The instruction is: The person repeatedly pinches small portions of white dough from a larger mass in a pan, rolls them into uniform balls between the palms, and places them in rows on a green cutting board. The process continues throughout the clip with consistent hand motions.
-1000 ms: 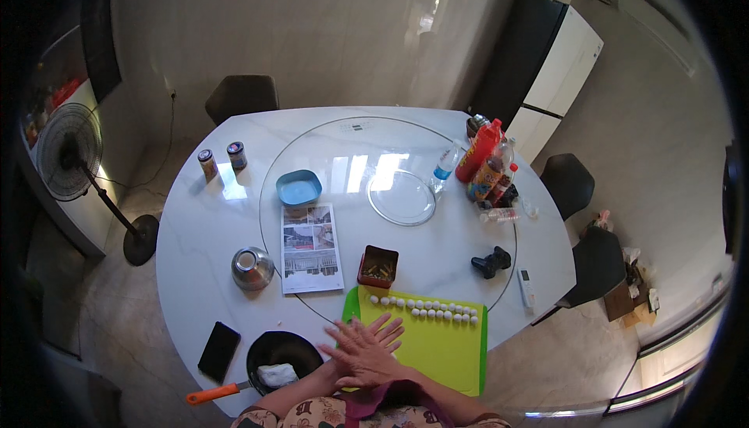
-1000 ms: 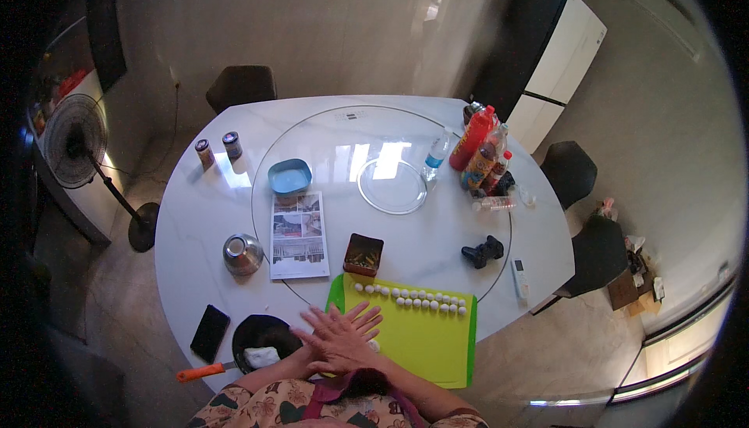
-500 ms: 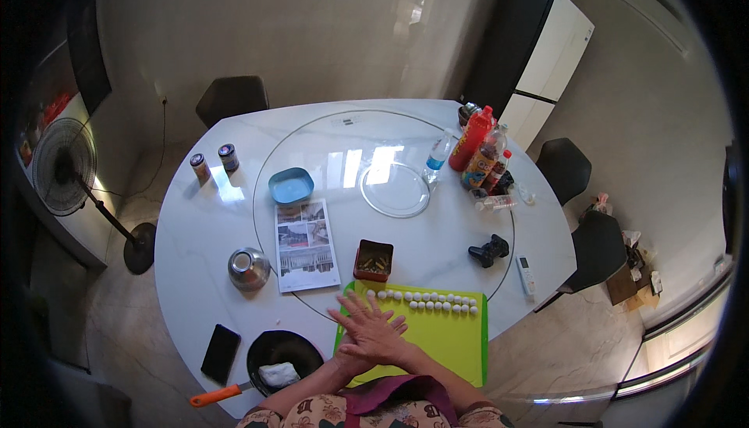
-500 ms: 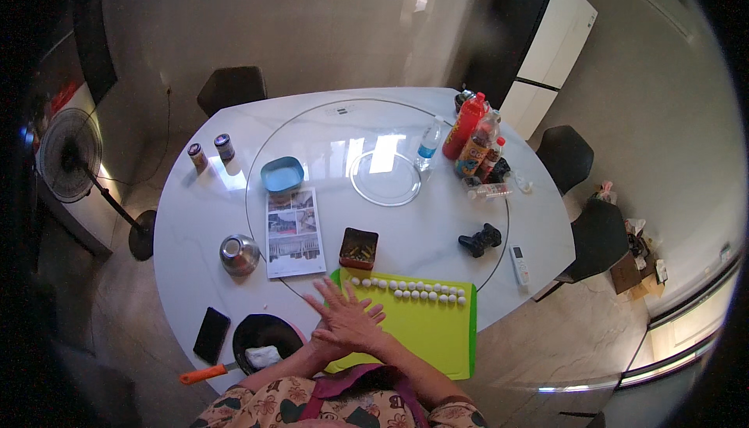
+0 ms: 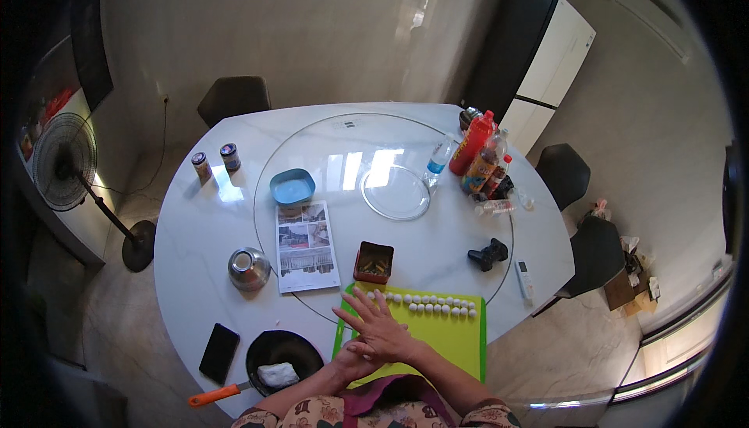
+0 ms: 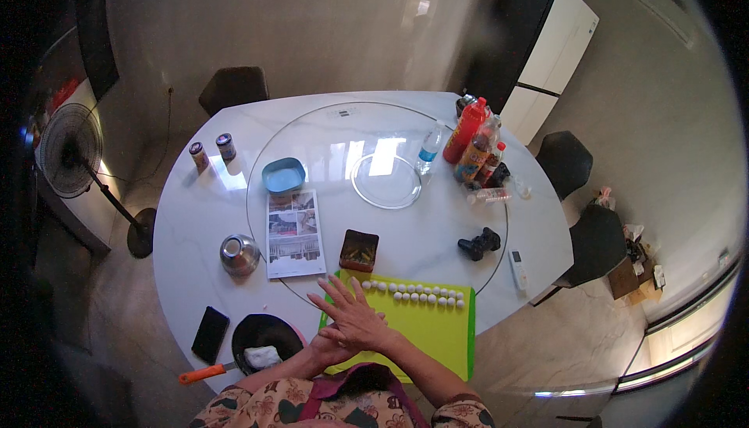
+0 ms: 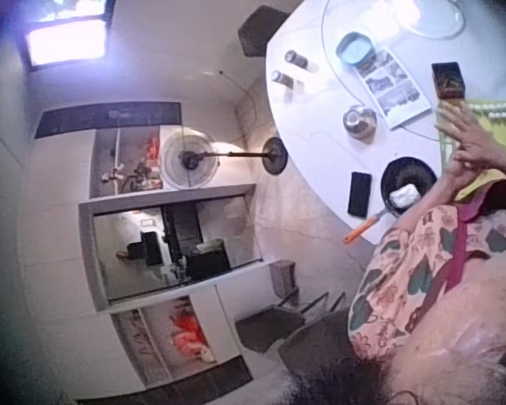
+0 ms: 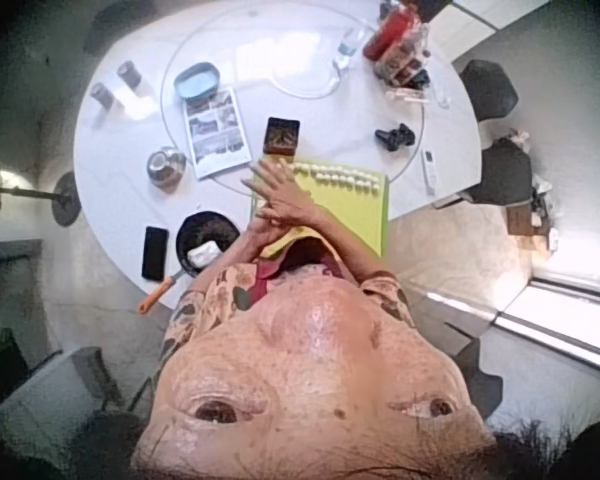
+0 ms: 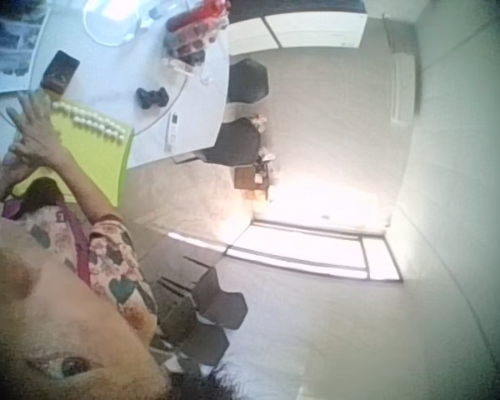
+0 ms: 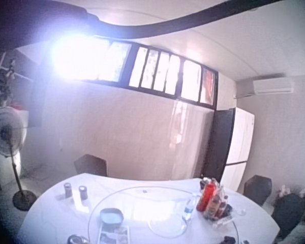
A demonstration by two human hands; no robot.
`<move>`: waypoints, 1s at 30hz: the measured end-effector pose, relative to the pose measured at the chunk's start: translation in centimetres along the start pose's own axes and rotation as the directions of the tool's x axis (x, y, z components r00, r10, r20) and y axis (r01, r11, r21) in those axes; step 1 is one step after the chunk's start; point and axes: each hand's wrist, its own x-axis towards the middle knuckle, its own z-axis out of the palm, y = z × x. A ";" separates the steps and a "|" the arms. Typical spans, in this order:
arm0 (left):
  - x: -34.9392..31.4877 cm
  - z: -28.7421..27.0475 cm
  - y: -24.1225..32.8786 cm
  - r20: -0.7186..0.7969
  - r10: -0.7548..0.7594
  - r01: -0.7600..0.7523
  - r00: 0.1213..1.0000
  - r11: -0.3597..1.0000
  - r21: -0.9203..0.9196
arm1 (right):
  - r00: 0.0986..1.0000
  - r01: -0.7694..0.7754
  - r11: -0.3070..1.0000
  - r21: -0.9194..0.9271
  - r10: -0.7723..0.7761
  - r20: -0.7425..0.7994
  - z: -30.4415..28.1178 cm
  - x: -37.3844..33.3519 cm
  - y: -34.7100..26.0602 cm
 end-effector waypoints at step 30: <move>1.0 1.8 0.9 -0.046 0.143 -0.133 0.989 0.975 0.181 | 0.969 0.233 0.972 0.032 -0.235 0.079 0.8 1.1 -4.1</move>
